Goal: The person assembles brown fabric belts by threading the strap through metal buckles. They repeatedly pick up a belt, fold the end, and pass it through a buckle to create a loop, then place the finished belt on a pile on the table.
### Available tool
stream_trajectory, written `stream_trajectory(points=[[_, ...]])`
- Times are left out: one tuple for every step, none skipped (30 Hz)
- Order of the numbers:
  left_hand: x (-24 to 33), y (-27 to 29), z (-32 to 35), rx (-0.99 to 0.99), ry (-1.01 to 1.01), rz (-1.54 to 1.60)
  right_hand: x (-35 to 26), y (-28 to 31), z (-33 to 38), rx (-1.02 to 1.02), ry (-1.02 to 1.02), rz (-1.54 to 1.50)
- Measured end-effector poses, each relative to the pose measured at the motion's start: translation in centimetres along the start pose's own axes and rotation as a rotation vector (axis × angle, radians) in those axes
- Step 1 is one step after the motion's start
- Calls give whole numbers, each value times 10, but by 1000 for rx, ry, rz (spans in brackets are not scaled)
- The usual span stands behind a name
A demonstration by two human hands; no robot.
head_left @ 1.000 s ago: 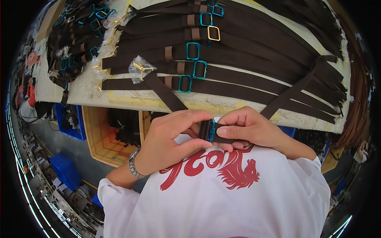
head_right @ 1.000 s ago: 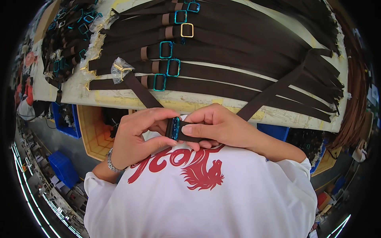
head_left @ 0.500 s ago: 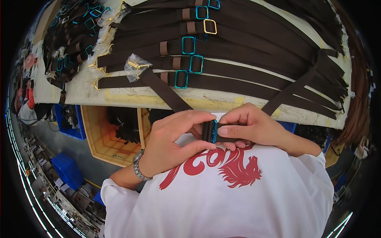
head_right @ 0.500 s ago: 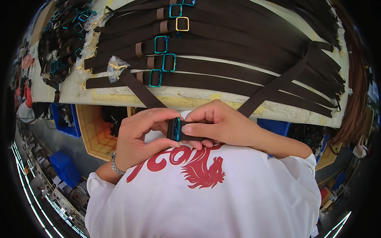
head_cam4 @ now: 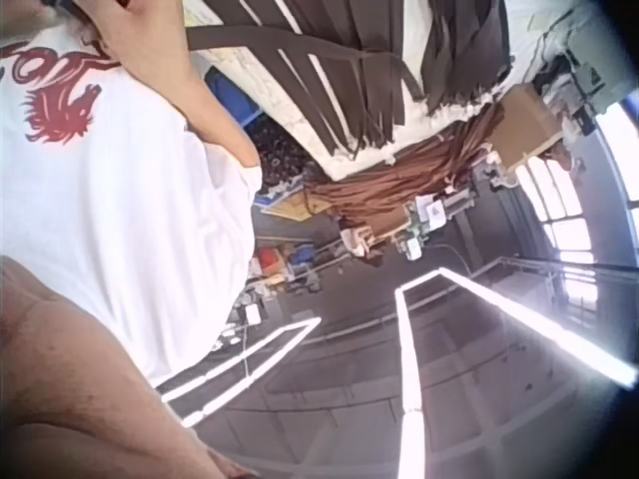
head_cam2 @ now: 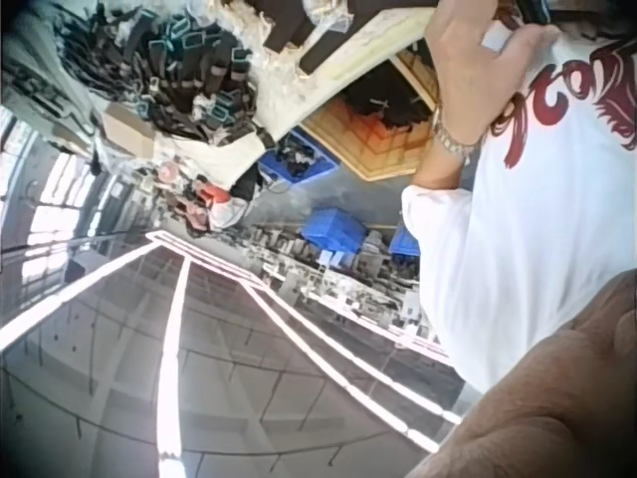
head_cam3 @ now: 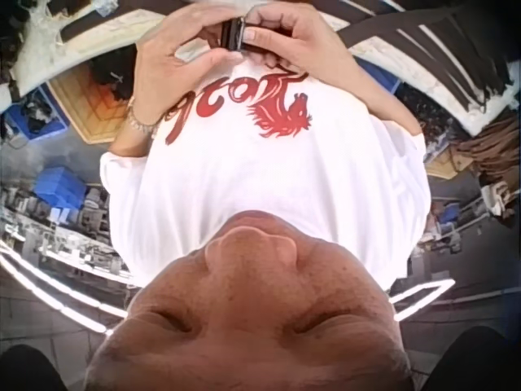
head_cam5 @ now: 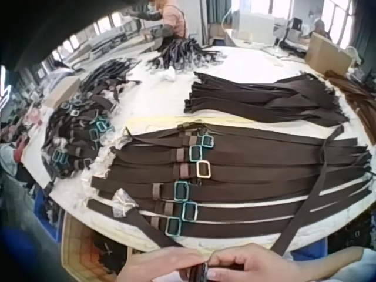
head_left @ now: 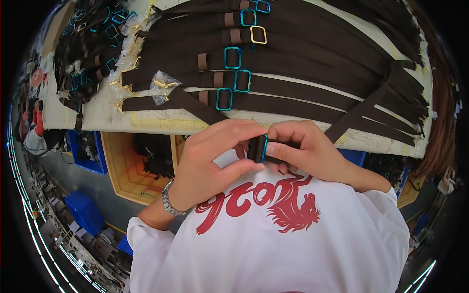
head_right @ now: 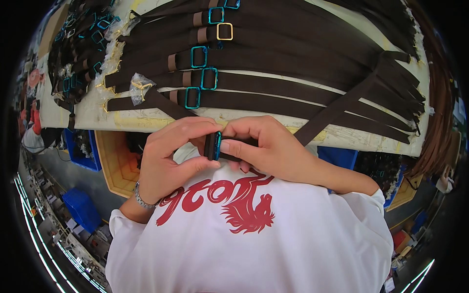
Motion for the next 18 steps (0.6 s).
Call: stream_trajectory(points=[[4,2,-2,14,-62,-18,-6,1,-1,93,179,107],[10,6,-5,31,-132,-38,-12,1,-3,186,363,222],[15,8,-8,49,-202,-58,-18,2,-3,177,451,293],[16,8,-8,27,-168,-24,-24,3,-2,175,539,362],[21,10,-9,20,-208,-98,-25,2,-3,159,586,336],[29,14,-12,15,-253,-176,-24,3,-8,55,634,305],[37,17,-14,12,-296,-255,-22,4,-13,-53,679,276],[45,20,-13,42,-337,-285,-25,1,-14,31,781,326],[49,22,-13,100,-382,-280,-31,-1,-11,93,749,294],[52,22,-13,158,-425,-274,-41,1,-9,125,778,395],[53,22,-11,222,-466,-271,-48,2,-9,151,809,495],[55,23,-10,308,-522,-243,-56,1,-9,205,911,551],[55,22,-10,358,-574,-249,-62,-3,-8,257,1015,603],[53,21,-11,418,-625,-257,-68,-7,-7,300,1122,655],[57,23,-11,487,-672,-268,-74,-6,-4,303,1132,691],[66,25,-10,501,-684,-233,-82,-6,3,336,1202,749],[70,26,-16,497,-701,-206,-89,-5,8,377,1261,803],[71,24,-22,521,-719,-142,-94,-3,12,424,1292,857]])
Point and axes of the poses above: each hand's wrist, its own z-axis away from the middle knuckle, its own y-axis out of the back of the hand, x = y × z, the point moved 4 cm from there along -z, towards the middle knuckle, and after that the axes turned 4 degrees about x, right-handed, at the moved point
